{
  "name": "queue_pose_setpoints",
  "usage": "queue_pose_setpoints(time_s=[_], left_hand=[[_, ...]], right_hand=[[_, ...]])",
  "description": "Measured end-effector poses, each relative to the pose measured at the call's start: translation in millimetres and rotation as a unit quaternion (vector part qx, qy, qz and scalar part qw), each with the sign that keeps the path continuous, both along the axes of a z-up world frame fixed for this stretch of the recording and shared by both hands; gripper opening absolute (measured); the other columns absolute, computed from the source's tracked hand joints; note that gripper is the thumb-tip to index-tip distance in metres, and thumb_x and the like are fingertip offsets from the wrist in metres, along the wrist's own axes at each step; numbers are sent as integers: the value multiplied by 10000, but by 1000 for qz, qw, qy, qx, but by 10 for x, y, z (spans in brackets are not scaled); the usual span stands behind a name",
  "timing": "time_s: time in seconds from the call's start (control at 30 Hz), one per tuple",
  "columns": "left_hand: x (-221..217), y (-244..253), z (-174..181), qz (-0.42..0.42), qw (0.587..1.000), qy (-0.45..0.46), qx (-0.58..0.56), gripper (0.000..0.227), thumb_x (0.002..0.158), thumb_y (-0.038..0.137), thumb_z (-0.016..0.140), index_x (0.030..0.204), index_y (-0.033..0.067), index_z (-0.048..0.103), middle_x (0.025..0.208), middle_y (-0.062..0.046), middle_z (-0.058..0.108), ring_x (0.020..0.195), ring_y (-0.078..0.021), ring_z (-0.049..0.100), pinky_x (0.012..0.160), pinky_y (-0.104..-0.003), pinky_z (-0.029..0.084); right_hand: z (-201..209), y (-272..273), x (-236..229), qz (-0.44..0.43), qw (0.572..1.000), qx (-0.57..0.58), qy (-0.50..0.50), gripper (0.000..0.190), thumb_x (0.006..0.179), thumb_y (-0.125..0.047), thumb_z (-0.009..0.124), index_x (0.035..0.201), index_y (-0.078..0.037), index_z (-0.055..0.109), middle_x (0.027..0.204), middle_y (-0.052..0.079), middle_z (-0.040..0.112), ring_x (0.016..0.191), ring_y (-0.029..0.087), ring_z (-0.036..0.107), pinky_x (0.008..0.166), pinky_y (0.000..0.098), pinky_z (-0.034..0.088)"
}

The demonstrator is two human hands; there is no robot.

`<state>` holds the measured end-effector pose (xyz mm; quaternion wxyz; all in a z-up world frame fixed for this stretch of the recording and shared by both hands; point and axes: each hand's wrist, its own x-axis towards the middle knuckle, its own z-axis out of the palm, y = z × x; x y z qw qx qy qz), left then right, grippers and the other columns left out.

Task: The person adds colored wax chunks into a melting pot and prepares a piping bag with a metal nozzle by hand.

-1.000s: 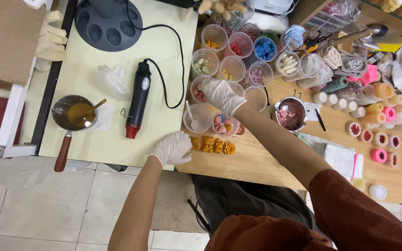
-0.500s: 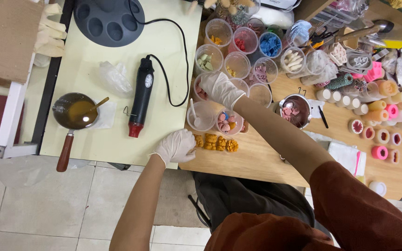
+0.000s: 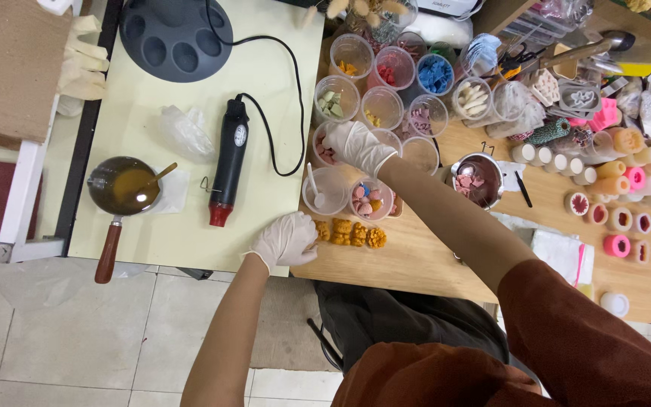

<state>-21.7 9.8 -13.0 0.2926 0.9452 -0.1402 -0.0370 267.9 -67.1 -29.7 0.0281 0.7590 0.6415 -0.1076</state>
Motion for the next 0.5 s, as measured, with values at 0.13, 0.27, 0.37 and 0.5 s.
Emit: queue_pose_setpoints(time_s=[0.13,0.27,0.37,0.5], left_hand=[[7,24,33,2,1000,3,-3,302,766,319,709,650,42,675,750,-155,647,787,-333,628,779,-449,524],[11,4,33,-1,1000,17,7,301,780,317,700,653,46,681,772,-153,651,806,-331,627,791,-446,524],[20,14,10,-10,1000,1,9,293,794,316,690,678,47,680,783,-147,652,811,-330,625,798,-454,517],[32,-1,6,-15,1000,4,15,303,794,333,690,695,46,685,790,-152,649,824,-333,622,810,-454,513]], right_hand=[[-235,-50,168,58,996,15,60,119,720,-141,728,812,-139,804,813,98,735,721,279,704,618,395,568],[-229,-37,157,-43,992,-42,112,103,805,-136,703,855,-121,792,812,114,732,718,279,707,648,390,572],[-48,-64,94,-80,975,21,206,137,797,-105,690,898,-97,782,828,114,731,730,282,708,662,391,571],[316,-152,52,-12,972,166,168,221,710,-66,764,927,-74,805,894,130,753,789,309,710,707,388,567]])
